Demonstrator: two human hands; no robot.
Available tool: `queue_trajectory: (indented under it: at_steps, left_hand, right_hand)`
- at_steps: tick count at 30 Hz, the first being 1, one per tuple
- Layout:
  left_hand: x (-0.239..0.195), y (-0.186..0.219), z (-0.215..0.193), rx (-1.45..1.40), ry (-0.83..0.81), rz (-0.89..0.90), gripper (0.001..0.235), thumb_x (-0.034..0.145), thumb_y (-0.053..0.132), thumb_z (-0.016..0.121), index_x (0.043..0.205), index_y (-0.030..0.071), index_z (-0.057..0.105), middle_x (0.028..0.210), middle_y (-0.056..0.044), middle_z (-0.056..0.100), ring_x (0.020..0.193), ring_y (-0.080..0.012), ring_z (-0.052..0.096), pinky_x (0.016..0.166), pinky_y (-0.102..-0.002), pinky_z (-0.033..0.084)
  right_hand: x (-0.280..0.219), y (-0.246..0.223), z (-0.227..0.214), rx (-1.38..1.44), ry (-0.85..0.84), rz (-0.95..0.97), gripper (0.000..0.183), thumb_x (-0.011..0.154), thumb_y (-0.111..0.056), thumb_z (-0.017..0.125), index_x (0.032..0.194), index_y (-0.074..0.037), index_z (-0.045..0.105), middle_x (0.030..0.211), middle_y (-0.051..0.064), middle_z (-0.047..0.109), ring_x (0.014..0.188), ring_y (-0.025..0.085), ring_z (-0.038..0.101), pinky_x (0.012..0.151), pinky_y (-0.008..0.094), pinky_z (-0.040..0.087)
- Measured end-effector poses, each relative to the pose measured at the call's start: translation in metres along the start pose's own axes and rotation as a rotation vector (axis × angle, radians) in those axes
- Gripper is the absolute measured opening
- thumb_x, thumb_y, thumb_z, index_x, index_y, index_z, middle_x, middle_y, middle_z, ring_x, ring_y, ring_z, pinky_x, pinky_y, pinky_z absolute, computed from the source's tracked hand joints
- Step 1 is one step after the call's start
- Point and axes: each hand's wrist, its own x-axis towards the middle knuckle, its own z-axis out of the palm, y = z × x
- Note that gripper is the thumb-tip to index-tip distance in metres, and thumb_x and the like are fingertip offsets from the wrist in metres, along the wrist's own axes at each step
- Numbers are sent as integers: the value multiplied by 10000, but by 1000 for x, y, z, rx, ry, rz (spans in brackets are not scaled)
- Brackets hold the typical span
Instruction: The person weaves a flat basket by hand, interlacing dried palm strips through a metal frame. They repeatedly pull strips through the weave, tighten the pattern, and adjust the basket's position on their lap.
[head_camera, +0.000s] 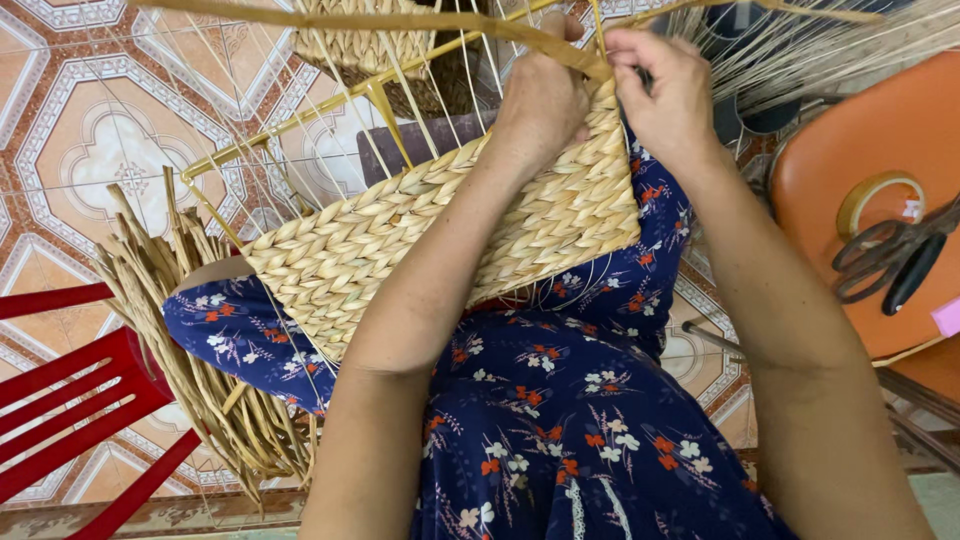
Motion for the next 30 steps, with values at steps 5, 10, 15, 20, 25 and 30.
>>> queue_trajectory:
  at_steps: [5,10,15,20,25,30]
  left_hand:
    - [-2,14,-6,-64,4,-107,318,950,70,593,1250,5,507,790,-181,776,477,-191,756,418,-294,623]
    - [8,1,1,-241,104,-75,351,919,-42,528,1268,-1,534,851,-157,775,492,-176,766,389,-293,622]
    - [4,-27,25,-714,305,112,341,918,-90,597,1250,-52,527,895,-126,722,586,-125,710,449,-254,569]
    - [-13,-48,35,-625,271,157,351,971,44,760,1224,-74,547,753,-75,658,528,-88,553,435,-216,413]
    - [-21,-41,11,-727,20,68,393,927,75,717,1273,-39,571,731,-32,661,531,-49,532,435,-188,402]
    - [-71,-60,-31,-1385,-404,63,70,1042,41,654,1070,-22,665,775,-30,603,561,-76,440,462,-196,343]
  right_hand:
    - [-9,-7,1,815,-70,349,511,936,85,584,1436,7,511,1165,99,701,1038,116,660,964,247,521]
    - [-11,-11,16,1197,27,485,397,932,109,536,1318,25,506,1178,119,692,1007,157,657,980,301,545]
    - [-19,-7,32,1231,162,431,331,947,107,527,1265,14,532,1119,133,675,1017,174,668,977,303,564]
    - [-31,-2,40,1172,274,427,334,945,123,584,1269,40,585,1130,112,678,1029,149,657,978,272,557]
    - [-33,-6,42,1024,298,391,270,967,137,653,1219,50,612,1094,105,694,1007,167,684,971,280,586]
    - [-32,-7,40,1133,285,376,311,941,120,587,1232,14,615,1099,124,721,990,175,706,942,299,596]
